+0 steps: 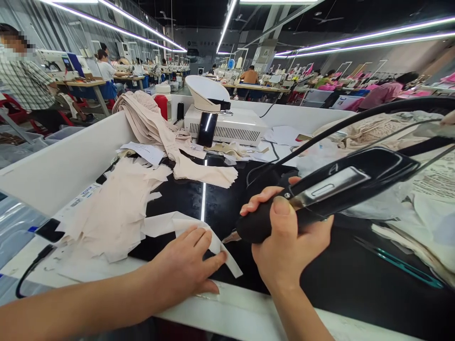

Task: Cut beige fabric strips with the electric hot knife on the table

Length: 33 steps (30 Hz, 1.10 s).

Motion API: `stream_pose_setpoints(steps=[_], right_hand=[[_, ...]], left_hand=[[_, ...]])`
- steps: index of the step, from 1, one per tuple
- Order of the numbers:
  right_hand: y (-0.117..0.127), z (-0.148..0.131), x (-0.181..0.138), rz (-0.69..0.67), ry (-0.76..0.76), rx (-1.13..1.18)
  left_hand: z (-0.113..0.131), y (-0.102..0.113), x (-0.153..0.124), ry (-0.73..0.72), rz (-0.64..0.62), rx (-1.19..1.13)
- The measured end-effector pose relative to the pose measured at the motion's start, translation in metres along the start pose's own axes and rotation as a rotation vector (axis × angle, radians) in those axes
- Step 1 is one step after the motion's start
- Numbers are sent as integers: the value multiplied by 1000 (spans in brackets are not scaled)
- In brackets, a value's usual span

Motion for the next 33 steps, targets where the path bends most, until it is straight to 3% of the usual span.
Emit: stream_pose_setpoints(steps=[33], right_hand=[[-21,20,4,-63,-20,54]], left_hand=[[-19,15,-5,-33,-12,-223]])
Point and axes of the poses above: each hand's wrist, its own x-axis towards the middle knuckle, its own y-axis out of the back of the hand, z = x × y, the point moved 5 cm from there along x, towards the middle knuckle, and after that the axes turned 5 degrees about z, right-handed, at the moved point
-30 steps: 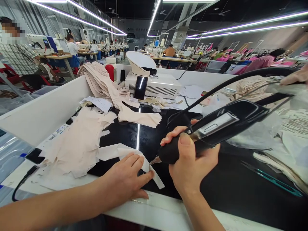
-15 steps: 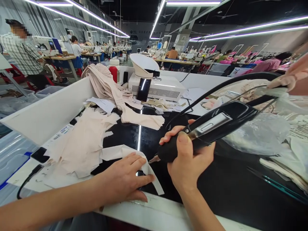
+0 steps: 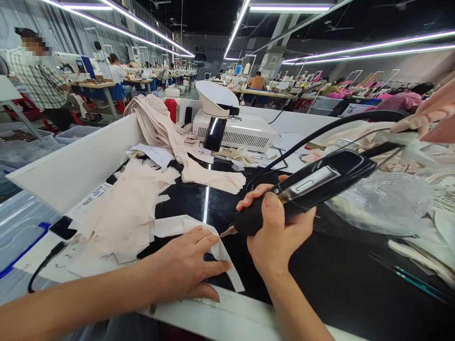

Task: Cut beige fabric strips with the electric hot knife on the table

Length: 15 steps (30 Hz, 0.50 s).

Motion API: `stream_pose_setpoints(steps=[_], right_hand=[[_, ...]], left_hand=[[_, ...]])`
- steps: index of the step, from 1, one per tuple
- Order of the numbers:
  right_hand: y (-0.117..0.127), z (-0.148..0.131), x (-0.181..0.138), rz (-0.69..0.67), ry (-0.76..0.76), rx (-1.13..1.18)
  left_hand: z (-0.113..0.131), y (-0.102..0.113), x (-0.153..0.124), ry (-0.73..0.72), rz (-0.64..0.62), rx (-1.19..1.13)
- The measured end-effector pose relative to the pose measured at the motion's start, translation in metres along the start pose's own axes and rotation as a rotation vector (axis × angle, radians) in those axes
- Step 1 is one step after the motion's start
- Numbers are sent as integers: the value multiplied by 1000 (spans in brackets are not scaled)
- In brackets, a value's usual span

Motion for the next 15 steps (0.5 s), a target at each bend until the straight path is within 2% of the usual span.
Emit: stream_pose_setpoints(steps=[15], right_hand=[[-2,0,-1,-4,14,-3]], left_hand=[[-1,-3,-2,12,-2,-23]])
Point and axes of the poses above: each hand's wrist, its own x-axis towards the middle knuckle, its own y-axis out of the back of the hand, z = x × y, the point moved 5 cm from there along x, towards the middle knuckle, and after that the axes turned 5 degrees about z, right-handed, at the moved point
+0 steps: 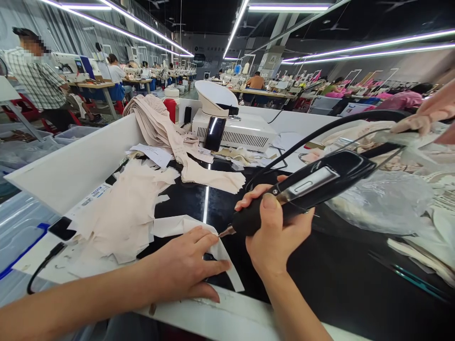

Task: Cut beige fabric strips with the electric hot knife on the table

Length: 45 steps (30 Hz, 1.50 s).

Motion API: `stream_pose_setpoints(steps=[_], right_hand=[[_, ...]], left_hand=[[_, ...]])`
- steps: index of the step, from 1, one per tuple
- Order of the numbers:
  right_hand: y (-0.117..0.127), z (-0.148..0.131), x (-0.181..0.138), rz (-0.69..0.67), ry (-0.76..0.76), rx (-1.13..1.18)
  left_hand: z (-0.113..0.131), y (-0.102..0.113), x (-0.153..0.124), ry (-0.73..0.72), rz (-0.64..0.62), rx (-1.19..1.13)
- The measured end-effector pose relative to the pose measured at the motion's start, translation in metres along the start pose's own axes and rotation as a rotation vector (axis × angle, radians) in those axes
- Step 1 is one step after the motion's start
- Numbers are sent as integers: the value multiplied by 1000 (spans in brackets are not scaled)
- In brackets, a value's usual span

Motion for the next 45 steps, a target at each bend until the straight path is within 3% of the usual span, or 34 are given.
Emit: stream_pose_setpoints(steps=[11,17,21,29,35,45], right_hand=[[1,6,1,20,9,-46],[1,-2,6,8,29,-31],[5,-15,9,26,-6,-15],[16,-41,-1,57,-115,6],[26,-43,-11,31,-90,11],[29,-34,-13,61,-64,26]], left_hand=[[-1,5,2,57,-50,-96],[-30,24,3,93,-23,-173],[-44,29,-5,107,-89,-93],[-14,24,2,366,-268,52],[-5,26,5,351,-319,73],[-6,21,3,283,-273,181]])
Point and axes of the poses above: each hand's wrist, its own x-axis towards the middle knuckle, its own y-axis out of the back of the hand, z = x × y, the point moved 5 cm from there along x, towards the middle knuckle, and after that the axes turned 5 degrees about z, right-handed, at the moved point
